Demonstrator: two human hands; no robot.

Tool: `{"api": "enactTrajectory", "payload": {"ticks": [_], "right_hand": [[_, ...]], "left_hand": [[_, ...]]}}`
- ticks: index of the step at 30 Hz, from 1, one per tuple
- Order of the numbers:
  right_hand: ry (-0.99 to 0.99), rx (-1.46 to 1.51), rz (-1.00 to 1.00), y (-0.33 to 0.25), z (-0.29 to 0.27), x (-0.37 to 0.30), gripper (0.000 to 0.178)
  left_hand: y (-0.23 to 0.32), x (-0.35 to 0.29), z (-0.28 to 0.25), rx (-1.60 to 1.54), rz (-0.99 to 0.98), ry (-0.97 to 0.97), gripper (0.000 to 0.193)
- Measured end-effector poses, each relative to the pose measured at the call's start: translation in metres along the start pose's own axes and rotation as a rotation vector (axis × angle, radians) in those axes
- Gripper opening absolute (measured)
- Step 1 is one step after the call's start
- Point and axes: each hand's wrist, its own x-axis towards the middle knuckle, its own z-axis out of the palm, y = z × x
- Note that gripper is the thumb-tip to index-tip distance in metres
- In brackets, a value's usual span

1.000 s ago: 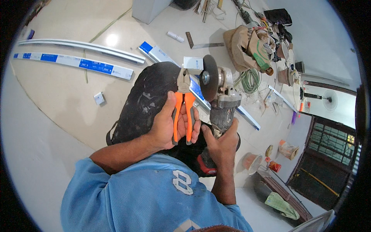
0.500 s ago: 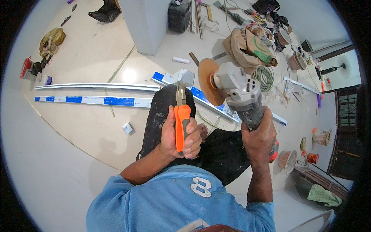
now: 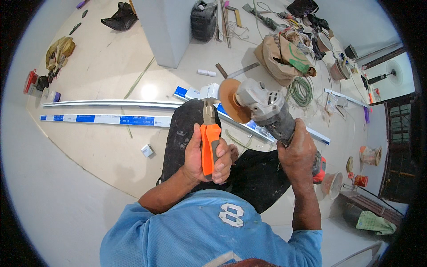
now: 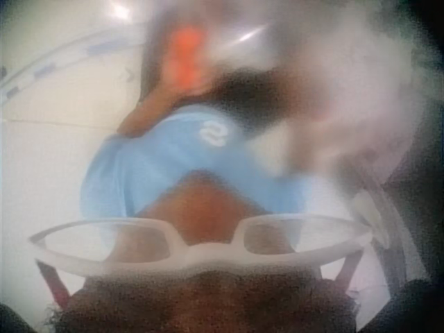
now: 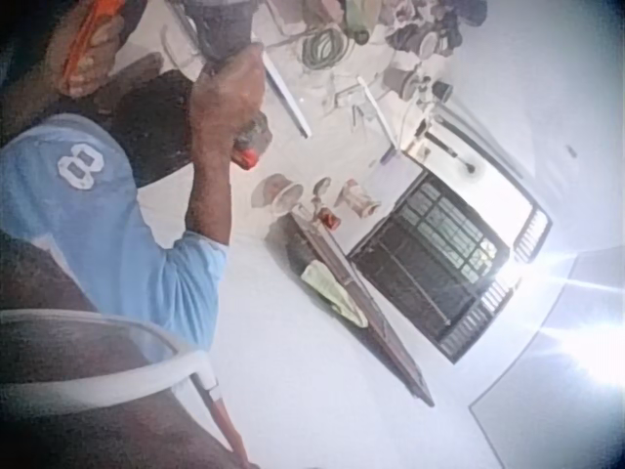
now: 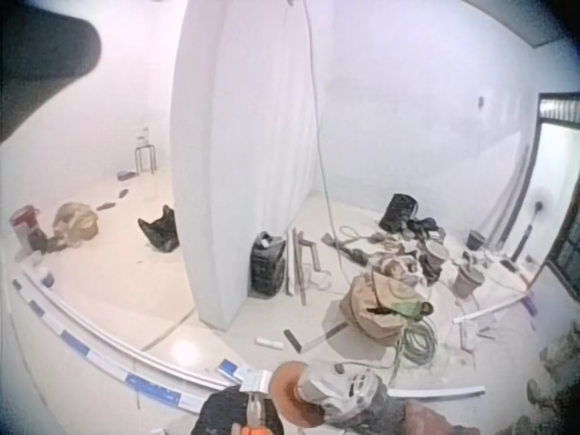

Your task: The person sits on the floor and uses an angle grinder to cut a metal profile while holding it with pliers. They inspect the cut piece and then place the tools into a bucket before standing up.

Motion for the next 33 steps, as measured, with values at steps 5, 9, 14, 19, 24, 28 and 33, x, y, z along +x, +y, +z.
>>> {"api": "enactTrajectory", "payload": {"ticks": [5,9,14,19,24,28,33], "right_hand": [[-0.142,0.253,0.522,0.015,-0.021,-0.018,0.063],[0.005,0.461,0.48,0.048,-0.027,-0.051,0.064],[-0.049,0.98,0.894,0.059,-0.033,-0.095,0.055],[0.059,1.294,0.905,0.096,-0.03,-0.15,0.053],[0.197,1.573,1.122,0.147,-0.021,-0.22,0.058],[0.208,1.33,1.387,0.195,0.047,-0.302,0.046],[0.255,1.492,1.683,0.219,0.156,-0.396,0.022]], "left_hand": [[0.002,0.009,0.006,0.153,0.067,0.199,0.09],[0.005,0.013,-0.012,0.287,0.082,0.333,0.087],[0.004,0.019,-0.023,0.541,-0.001,0.412,0.048],[0.003,0.033,-0.024,0.709,-0.098,0.471,0.032],[0.006,0.038,-0.028,1.068,-0.202,0.587,0.033],[0.003,0.037,-0.038,1.27,-0.226,0.65,0.036],[0.004,0.041,-0.035,1.33,-0.33,0.717,0.034]]}}
